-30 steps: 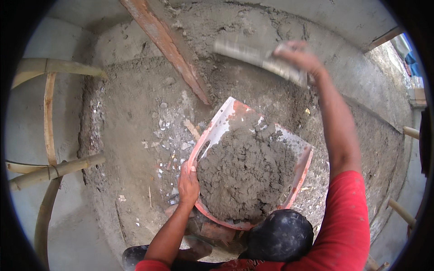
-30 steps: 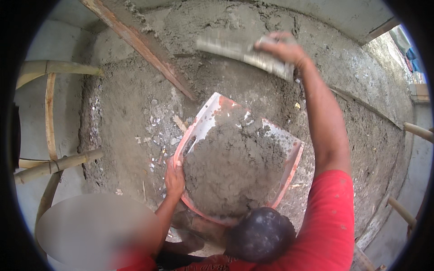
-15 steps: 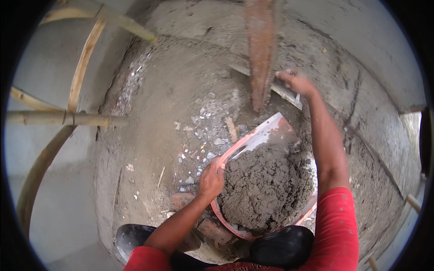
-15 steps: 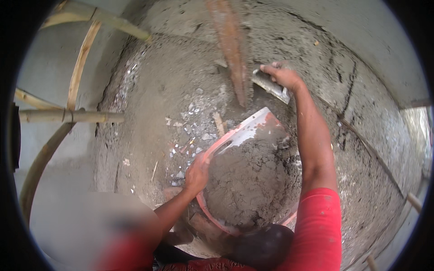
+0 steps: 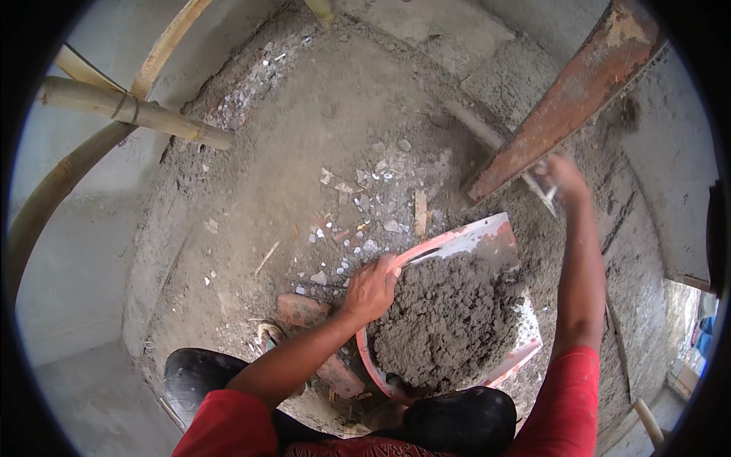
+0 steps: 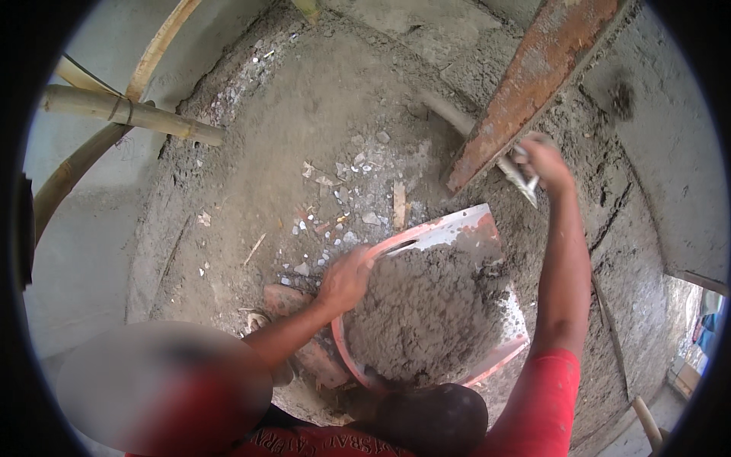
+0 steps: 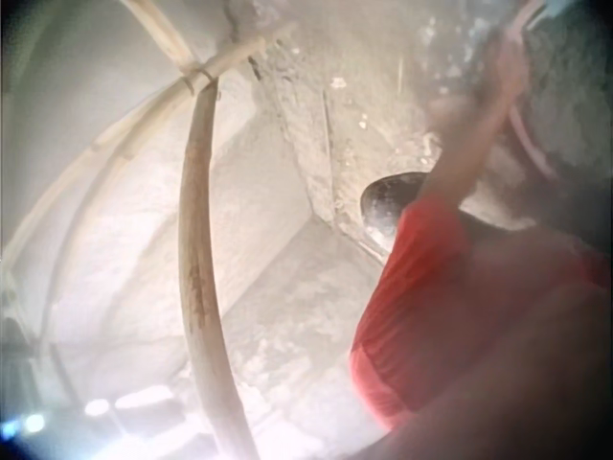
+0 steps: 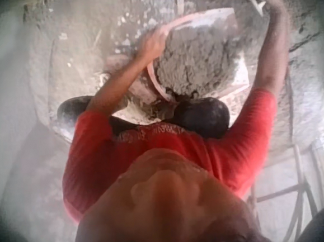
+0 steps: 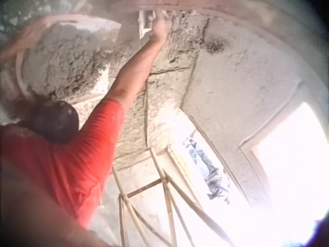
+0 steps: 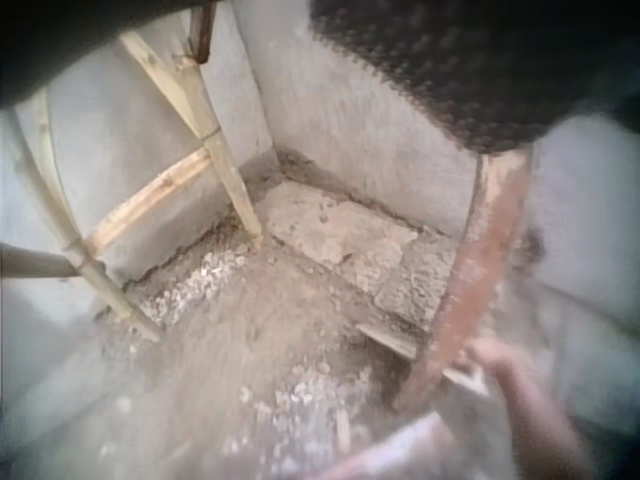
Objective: The person applies plaster to a concrete wall using a trowel and then carries a container filled with plaster through an active work zone.
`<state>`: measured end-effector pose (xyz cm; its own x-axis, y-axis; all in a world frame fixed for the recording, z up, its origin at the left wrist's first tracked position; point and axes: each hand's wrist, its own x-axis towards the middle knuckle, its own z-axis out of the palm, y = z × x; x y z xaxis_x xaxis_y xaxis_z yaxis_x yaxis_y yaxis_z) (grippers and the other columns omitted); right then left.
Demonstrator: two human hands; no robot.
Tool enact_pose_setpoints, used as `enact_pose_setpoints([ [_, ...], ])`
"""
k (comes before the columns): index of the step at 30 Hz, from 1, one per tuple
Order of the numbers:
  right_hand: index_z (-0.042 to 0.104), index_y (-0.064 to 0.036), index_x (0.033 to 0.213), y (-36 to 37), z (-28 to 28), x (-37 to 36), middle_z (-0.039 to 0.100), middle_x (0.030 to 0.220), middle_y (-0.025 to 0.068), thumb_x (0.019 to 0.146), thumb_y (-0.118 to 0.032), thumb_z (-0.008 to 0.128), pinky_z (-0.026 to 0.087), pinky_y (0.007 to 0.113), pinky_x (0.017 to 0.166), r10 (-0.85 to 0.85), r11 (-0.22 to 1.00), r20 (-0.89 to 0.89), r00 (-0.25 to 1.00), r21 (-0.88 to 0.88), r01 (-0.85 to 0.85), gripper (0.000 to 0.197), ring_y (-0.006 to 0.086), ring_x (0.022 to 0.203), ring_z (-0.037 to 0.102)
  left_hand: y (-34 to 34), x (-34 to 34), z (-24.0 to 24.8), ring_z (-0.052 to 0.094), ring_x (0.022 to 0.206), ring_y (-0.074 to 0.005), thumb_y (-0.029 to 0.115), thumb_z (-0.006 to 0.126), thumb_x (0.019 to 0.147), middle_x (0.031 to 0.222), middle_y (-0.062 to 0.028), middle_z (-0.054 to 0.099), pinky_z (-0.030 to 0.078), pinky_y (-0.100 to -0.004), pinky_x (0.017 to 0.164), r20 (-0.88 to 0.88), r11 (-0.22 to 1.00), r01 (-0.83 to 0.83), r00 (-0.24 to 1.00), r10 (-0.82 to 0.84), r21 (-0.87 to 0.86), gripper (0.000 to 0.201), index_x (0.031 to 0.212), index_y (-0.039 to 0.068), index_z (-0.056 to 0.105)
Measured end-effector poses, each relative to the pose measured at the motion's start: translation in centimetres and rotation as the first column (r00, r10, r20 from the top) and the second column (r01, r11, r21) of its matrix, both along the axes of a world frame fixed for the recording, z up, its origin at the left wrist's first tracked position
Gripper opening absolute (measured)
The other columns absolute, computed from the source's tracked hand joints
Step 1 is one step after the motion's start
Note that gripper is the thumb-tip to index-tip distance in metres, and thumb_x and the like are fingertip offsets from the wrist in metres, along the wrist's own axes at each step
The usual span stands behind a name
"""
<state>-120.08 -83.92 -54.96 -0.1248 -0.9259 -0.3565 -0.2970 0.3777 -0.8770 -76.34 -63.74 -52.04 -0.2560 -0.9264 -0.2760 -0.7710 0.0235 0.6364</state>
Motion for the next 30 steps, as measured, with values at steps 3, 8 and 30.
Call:
enact_pose_setpoints([
  [3, 0.065, 0.0009, 0.124, -4.4, -4.0, 1.5, 0.069, 0.109, 0.0127, 0.091, -0.048, 0.065, 0.049, 0.038, 0.09, 0.178, 0.977, -0.213, 0.961, -0.08, -0.199, 0.059, 0.0254, 0.104, 0.064, -0.2, -0.5, -0.4, 0.061, 0.096, -0.0473, 0.023, 0.051, 0.1, 0.103, -0.0277, 0.065, 0.048, -0.0538, 0.086, -0.012, 1.0, 0.011, 1.0, -0.011, -0.019, 0.033, 0.127, 0.005, 0.05],
  [8, 0.065, -0.0018, 0.127, -6.0, 1.8, 10.6, 0.068, 0.12, 0.0183, 0.088, -0.06, 0.063, 0.046, 0.04, 0.098, 0.053, 0.994, -0.352, 0.934, -0.072, -0.084, 0.07, 0.0296, 0.109, 0.064, -0.1, 0.1, -0.2, 0.061, 0.097, -0.047, 0.024, 0.051, 0.099, 0.105, -0.0268, 0.065, 0.047, -0.0539, 0.088, 0.071, 1.0, 0.021, 0.997, -0.021, 0.002, 0.034, 0.128, 0.005, 0.05],
  [30, 0.072, -0.0077, 0.099, 1.3, 2.5, -0.9, 0.069, 0.08, 0.008, 0.092, -0.05, 0.06, 0.047, 0.037, 0.057, -0.44, 0.889, 0.184, 0.879, -0.051, 0.456, 0.045, 0.019, 0.072, 0.062, 0.1, -0.2, -1.3, 0.061, 0.1, -0.0497, 0.029, 0.051, 0.1, 0.109, -0.0292, 0.065, 0.047, -0.0553, 0.088, 0.152, 1.0, -0.011, 0.988, 0.015, -0.028, 0.04, 0.131, 0.005, 0.052],
])
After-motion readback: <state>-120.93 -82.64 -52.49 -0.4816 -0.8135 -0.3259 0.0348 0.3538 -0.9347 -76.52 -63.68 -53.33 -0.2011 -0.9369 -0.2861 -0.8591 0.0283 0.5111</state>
